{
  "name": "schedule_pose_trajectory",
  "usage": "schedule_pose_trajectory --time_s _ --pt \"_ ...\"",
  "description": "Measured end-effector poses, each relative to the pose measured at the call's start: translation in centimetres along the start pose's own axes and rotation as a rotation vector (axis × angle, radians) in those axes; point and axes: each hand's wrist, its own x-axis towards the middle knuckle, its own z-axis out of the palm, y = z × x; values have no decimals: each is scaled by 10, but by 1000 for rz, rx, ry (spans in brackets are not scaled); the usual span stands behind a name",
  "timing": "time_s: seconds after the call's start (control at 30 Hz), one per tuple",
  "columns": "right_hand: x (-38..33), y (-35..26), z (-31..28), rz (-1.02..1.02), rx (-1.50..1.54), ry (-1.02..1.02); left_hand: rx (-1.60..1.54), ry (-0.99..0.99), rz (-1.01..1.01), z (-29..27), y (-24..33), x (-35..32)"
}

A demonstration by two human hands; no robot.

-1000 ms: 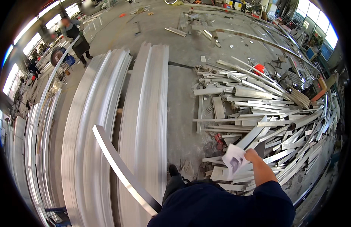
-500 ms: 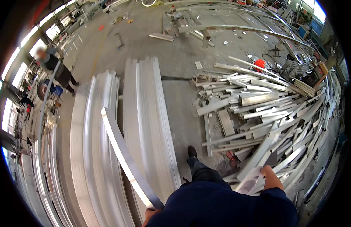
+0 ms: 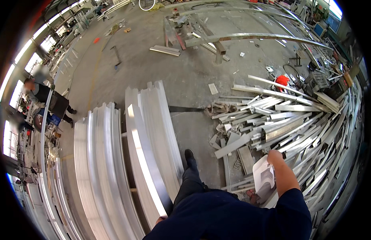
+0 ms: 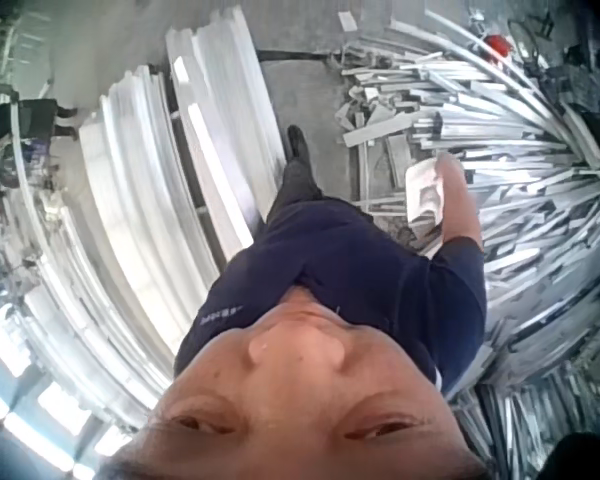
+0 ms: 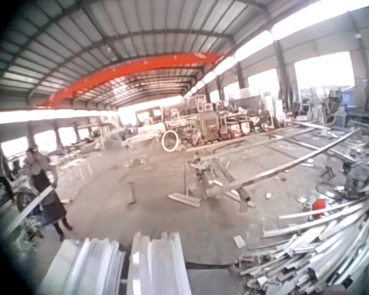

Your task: The person picks up long metal profiles from a rack, carries them across a workshop floor, and measures them with a tape measure while holding a printed document. The person places the profiles on a workbench and continues measuring.

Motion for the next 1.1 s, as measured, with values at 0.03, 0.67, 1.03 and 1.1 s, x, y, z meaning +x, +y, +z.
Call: schedule_pose_trajectory --time_s 0.03,0.67,1.03,1.1 --pt "18 -7 -17 31 18 7 5 -5 6 -12 26 15" --pt "415 -156 -226 197 26 -438 110 20 25 -255 568 272" --pt "688 -299 -657 102 357 269 120 22 9 -381 853 369" --pt "730 -322 -712 68 398 378 129 15 15 -402 904 401"
